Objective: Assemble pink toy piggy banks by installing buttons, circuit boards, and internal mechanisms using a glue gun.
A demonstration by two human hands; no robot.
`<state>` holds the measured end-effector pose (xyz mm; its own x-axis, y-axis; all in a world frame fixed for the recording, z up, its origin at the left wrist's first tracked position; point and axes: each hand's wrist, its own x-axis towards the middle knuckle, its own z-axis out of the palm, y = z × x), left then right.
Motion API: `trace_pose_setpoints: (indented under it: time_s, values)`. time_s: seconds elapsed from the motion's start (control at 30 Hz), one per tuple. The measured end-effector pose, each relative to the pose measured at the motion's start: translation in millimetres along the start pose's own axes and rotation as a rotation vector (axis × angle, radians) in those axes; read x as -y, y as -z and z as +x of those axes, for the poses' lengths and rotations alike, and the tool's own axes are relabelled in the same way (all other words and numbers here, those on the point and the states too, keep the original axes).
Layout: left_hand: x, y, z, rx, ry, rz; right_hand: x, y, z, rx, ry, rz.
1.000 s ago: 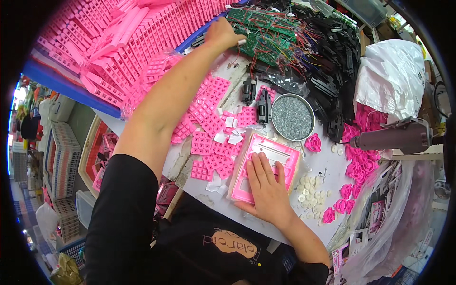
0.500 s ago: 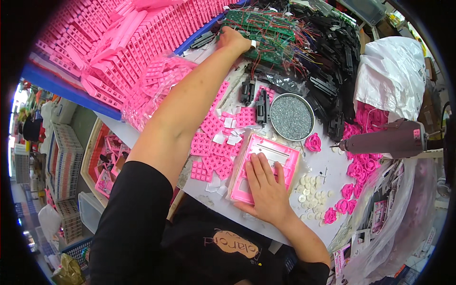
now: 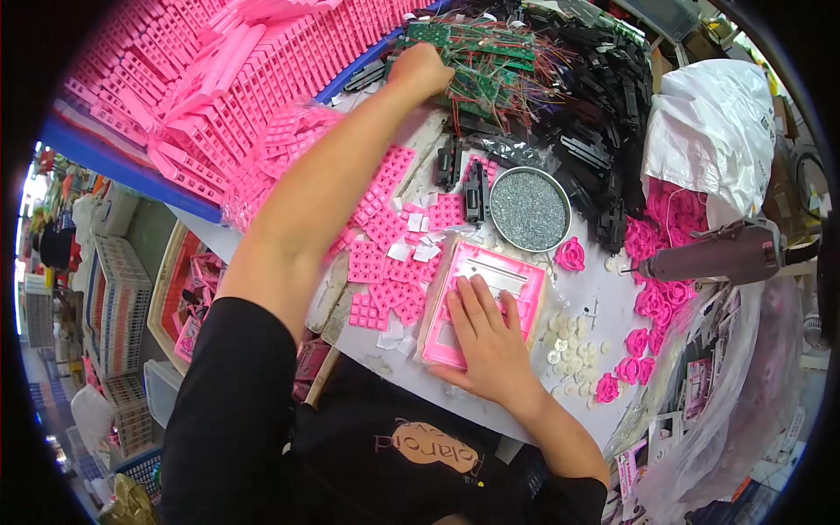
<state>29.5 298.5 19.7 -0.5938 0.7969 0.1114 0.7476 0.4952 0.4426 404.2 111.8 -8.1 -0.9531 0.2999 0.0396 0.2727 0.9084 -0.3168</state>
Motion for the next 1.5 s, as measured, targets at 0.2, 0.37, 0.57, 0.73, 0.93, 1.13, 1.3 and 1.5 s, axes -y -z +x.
trace_pose_setpoints:
  time_s: [0.2,0.37,0.57,0.73,0.93,1.13,1.3,1.5]
  values:
    - [32,47,-44,0.363,0.266,-1.234,0,-4,-1,-0.031,-0.004,0.001]
    - [18,73,-94,0.437,0.21,-1.39,-12,10,2,-0.139,0.034,0.135]
    - [88,100,-114,0.463,0.333,-1.796,-15,33,5,-0.221,0.079,0.405]
    - [13,122,-193,-0.02,-0.107,-1.052,-20,42,16,-0.246,-0.013,1.055]
    - [-19,82,-295,-0.208,-0.856,-0.302,15,41,57,-0.473,-0.229,1.94]
    - [16,94,-327,-0.033,-0.48,-0.692,-1,44,32,-0.389,-0.24,1.795]
    - [13,56,-329,0.542,0.013,-1.269,2,47,32,-0.325,-0.21,1.645]
    - [20,45,-328,0.472,0.058,-1.63,-34,31,3,-0.357,-0.159,1.773]
